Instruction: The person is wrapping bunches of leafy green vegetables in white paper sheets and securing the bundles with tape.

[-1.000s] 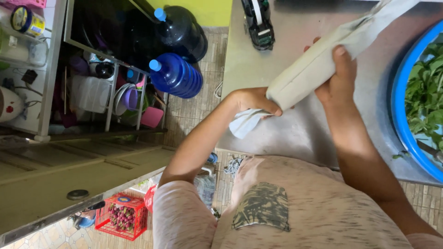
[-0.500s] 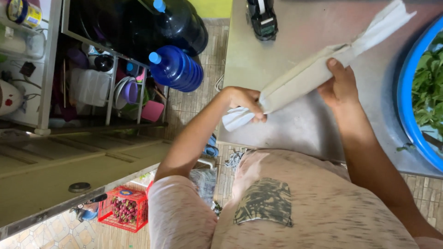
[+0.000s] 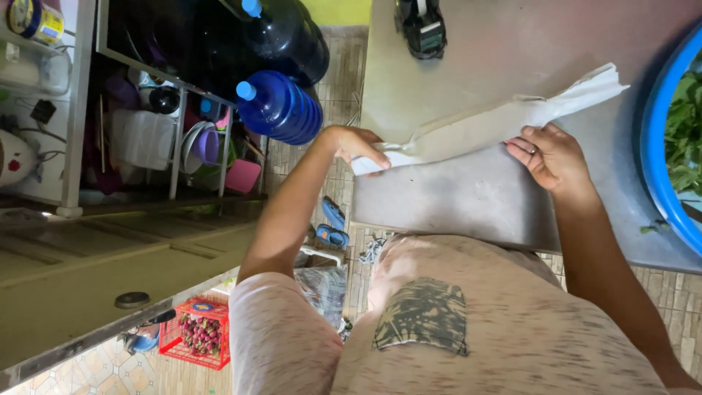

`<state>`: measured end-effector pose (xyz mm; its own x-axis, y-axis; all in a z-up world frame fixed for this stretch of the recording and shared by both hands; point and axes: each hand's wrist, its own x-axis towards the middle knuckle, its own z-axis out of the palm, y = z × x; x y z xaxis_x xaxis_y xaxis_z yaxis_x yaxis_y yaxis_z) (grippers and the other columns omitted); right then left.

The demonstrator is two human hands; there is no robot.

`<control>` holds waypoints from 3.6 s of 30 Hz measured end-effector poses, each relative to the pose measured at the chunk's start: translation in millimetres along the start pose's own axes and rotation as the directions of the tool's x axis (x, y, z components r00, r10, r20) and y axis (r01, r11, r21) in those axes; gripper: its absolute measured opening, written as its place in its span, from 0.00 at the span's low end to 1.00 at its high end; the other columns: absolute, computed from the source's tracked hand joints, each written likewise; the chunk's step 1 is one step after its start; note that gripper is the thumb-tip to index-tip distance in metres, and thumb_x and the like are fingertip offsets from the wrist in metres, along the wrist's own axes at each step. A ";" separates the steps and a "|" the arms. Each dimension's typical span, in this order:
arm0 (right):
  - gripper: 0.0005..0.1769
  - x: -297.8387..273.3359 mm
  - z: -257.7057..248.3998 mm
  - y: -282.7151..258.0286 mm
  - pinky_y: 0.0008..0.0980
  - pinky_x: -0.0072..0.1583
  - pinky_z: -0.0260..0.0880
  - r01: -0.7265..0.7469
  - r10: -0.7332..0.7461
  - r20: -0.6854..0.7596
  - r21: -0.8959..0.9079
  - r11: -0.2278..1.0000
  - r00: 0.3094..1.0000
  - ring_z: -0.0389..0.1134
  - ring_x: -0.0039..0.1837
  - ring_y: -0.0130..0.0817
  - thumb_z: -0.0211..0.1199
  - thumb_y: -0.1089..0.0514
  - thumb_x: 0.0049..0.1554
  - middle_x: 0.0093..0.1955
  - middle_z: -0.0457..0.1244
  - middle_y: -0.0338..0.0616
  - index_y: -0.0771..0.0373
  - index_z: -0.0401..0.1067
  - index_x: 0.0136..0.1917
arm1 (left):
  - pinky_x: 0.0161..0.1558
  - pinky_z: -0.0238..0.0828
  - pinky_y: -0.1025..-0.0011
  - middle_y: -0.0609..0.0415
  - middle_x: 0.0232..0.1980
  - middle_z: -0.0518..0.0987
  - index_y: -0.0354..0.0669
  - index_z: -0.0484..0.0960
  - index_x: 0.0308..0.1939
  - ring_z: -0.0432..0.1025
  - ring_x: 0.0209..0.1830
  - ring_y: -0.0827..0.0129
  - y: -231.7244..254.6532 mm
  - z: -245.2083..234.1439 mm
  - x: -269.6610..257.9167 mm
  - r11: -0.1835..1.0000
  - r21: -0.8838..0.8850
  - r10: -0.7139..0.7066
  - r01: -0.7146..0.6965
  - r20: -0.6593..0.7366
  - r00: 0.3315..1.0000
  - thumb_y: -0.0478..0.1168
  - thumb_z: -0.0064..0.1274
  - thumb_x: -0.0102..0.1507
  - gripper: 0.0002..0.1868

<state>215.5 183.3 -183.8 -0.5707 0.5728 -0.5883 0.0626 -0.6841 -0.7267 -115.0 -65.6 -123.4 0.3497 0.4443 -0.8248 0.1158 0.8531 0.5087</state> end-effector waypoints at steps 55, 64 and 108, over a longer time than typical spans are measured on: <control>0.08 -128.5 99.7 -9.6 0.26 0.58 0.66 0.381 -0.304 0.239 -0.436 0.815 0.922 0.68 0.50 0.29 0.54 0.67 0.65 0.46 0.67 0.41 0.63 0.73 0.46 | 0.40 0.71 0.66 0.59 0.32 0.81 0.53 0.80 0.44 0.75 0.33 0.67 106.5 -47.2 106.9 0.817 0.199 0.276 -0.541 -0.959 0.064 0.44 0.61 0.59 0.11; 0.09 -194.6 85.3 -24.9 0.33 0.62 0.65 0.290 -0.205 0.212 -0.542 0.789 0.955 0.69 0.54 0.34 0.57 0.62 0.64 0.47 0.67 0.43 0.67 0.77 0.46 | 0.39 0.76 0.66 0.54 0.37 0.82 0.48 0.77 0.43 0.78 0.33 0.64 117.1 -31.2 91.3 0.800 0.064 0.164 -0.597 -0.980 0.115 0.42 0.60 0.60 0.11; 0.09 -203.7 19.7 -26.6 0.34 0.57 0.70 0.384 -0.143 0.420 -0.572 0.725 0.896 0.72 0.53 0.36 0.60 0.63 0.61 0.48 0.69 0.44 0.67 0.81 0.44 | 0.47 0.79 0.73 0.45 0.38 0.88 0.37 0.85 0.56 0.78 0.33 0.71 112.4 6.2 92.7 0.521 -0.032 0.329 -0.853 -0.915 0.235 0.31 0.68 0.54 0.25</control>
<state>314.0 75.9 -37.6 -0.8644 0.4216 -0.2741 0.2945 -0.0174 -0.9555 -63.9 69.8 -141.2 -0.7299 0.6352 -0.2525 -0.2679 0.0741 0.9606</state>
